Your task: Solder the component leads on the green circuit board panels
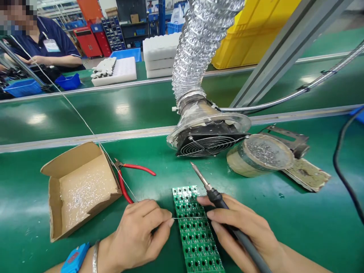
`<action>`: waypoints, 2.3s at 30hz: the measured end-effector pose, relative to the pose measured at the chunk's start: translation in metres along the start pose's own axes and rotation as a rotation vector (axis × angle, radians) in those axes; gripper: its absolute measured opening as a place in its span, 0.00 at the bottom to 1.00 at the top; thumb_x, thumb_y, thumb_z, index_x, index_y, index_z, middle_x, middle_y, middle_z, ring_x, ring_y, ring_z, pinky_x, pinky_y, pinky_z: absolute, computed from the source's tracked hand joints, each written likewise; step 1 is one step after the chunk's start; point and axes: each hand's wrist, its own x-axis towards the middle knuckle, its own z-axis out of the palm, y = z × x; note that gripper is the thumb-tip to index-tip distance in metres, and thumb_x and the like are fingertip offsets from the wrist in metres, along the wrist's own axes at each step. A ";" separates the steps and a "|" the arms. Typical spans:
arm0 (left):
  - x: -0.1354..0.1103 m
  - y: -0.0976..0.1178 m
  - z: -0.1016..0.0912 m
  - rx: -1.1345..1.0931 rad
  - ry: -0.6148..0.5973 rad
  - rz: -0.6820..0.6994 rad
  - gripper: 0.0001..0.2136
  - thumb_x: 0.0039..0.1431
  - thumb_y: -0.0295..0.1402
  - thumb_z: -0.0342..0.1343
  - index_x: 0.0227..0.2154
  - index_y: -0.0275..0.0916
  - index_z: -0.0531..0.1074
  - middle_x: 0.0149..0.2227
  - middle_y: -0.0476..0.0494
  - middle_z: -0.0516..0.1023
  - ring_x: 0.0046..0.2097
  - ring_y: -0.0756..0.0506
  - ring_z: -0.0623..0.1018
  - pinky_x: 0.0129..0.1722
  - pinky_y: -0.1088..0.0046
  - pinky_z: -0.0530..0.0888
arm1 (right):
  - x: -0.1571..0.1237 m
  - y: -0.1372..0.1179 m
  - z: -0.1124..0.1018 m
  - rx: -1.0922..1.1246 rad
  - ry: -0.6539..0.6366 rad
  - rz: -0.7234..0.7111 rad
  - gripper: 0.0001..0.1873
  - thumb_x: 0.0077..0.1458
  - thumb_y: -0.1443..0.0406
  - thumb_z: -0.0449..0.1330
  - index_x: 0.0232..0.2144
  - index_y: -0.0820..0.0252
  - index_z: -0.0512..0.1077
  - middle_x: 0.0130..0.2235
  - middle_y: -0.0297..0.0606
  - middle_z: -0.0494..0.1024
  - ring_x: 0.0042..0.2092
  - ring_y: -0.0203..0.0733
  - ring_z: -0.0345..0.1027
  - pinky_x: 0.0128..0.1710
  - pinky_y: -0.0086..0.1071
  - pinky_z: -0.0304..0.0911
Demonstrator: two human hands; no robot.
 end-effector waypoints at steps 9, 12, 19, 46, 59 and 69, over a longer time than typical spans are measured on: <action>0.000 -0.004 -0.002 -0.008 0.003 0.050 0.05 0.60 0.24 0.53 0.37 0.39 0.71 0.24 0.50 0.72 0.25 0.51 0.68 0.23 0.73 0.64 | 0.007 -0.005 0.017 0.077 0.083 -0.006 0.22 0.50 0.83 0.53 0.42 0.60 0.71 0.35 0.42 0.80 0.35 0.41 0.76 0.35 0.35 0.73; -0.003 -0.008 -0.006 0.006 0.002 0.071 0.05 0.60 0.24 0.53 0.38 0.38 0.71 0.24 0.50 0.72 0.24 0.50 0.68 0.23 0.73 0.64 | 0.004 -0.002 0.018 0.082 0.102 0.005 0.20 0.52 0.80 0.55 0.42 0.57 0.73 0.35 0.41 0.81 0.34 0.42 0.77 0.33 0.35 0.74; -0.007 -0.010 -0.016 0.073 0.042 0.146 0.05 0.58 0.23 0.55 0.37 0.37 0.72 0.22 0.50 0.73 0.22 0.51 0.68 0.23 0.72 0.64 | 0.007 -0.001 0.007 0.077 0.097 0.011 0.21 0.50 0.82 0.54 0.41 0.56 0.72 0.34 0.41 0.82 0.33 0.44 0.78 0.33 0.35 0.75; -0.025 -0.021 -0.034 0.257 0.205 0.001 0.05 0.57 0.24 0.56 0.29 0.39 0.69 0.19 0.57 0.59 0.20 0.54 0.60 0.22 0.77 0.59 | -0.009 0.006 0.012 0.090 0.341 0.328 0.09 0.56 0.70 0.59 0.40 0.57 0.74 0.30 0.36 0.74 0.29 0.38 0.67 0.25 0.30 0.64; -0.023 -0.024 -0.033 0.277 0.190 0.041 0.05 0.57 0.23 0.57 0.29 0.38 0.69 0.20 0.56 0.59 0.22 0.54 0.60 0.24 0.76 0.59 | 0.002 -0.001 0.025 -0.054 0.305 0.303 0.07 0.54 0.71 0.60 0.37 0.58 0.71 0.25 0.31 0.72 0.22 0.33 0.64 0.21 0.28 0.61; -0.026 -0.025 -0.032 0.272 0.203 0.052 0.06 0.56 0.22 0.59 0.29 0.37 0.69 0.20 0.56 0.58 0.22 0.54 0.58 0.24 0.76 0.59 | 0.002 -0.004 0.026 -0.078 0.258 0.322 0.07 0.55 0.70 0.60 0.38 0.56 0.71 0.27 0.30 0.73 0.24 0.31 0.66 0.23 0.26 0.62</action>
